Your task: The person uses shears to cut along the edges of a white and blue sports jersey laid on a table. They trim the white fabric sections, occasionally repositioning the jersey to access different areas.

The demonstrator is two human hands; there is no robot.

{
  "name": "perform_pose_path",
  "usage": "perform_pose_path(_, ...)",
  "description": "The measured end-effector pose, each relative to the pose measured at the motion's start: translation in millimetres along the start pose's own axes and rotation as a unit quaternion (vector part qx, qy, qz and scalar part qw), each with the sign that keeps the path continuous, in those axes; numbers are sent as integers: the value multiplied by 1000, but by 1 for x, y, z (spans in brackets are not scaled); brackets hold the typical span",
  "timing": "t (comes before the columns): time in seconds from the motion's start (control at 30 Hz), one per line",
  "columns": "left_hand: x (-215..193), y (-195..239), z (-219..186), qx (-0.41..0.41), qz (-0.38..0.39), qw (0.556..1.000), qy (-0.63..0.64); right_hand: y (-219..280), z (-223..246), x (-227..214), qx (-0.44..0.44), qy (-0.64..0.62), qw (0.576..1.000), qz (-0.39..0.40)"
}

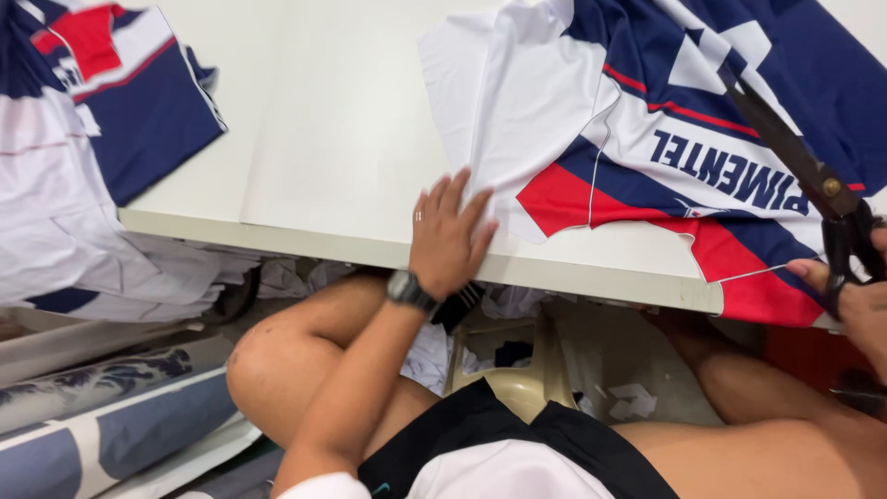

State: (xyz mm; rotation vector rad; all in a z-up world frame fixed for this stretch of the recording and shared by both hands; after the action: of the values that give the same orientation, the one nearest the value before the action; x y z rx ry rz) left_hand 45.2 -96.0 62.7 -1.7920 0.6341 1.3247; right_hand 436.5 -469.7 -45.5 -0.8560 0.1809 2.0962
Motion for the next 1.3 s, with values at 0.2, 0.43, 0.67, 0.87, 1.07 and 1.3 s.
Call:
perform_pose_path(0.2,45,-160,-1,9,28,999,15,-8,117,16,-97,121,988,-15)
perform_pose_path(0.43,101,-245,50,-156,151,968,-127,-72,136,48,-148,243,959,-7)
perform_pose_path(0.67,110,-259,99,-179,109,972,-108,-99,125,58,-153,152,976,15)
perform_pose_path(0.87,27,-200,63,-62,-122,988,-78,-75,158,44,-124,70,989,31)
perform_pose_path(1.07,23,-74,40,-81,44,995,-29,40,177,52,116,-242,914,305)
perform_pose_path(1.3,23,-43,34,-102,50,991,-75,120,190,101,331,-333,725,505)
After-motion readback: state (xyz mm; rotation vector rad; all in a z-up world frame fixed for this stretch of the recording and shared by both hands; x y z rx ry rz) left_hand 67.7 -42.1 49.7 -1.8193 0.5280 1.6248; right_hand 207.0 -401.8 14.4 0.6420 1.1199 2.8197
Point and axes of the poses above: each hand's wrist, its own y-axis away from the middle knuckle, its own x-axis out of the palm, z = x × y, the point moved 9 cm from there along -y, towards the middle knuckle, and after that the axes turned 11 degrees about -y, right-handed, at the moved point
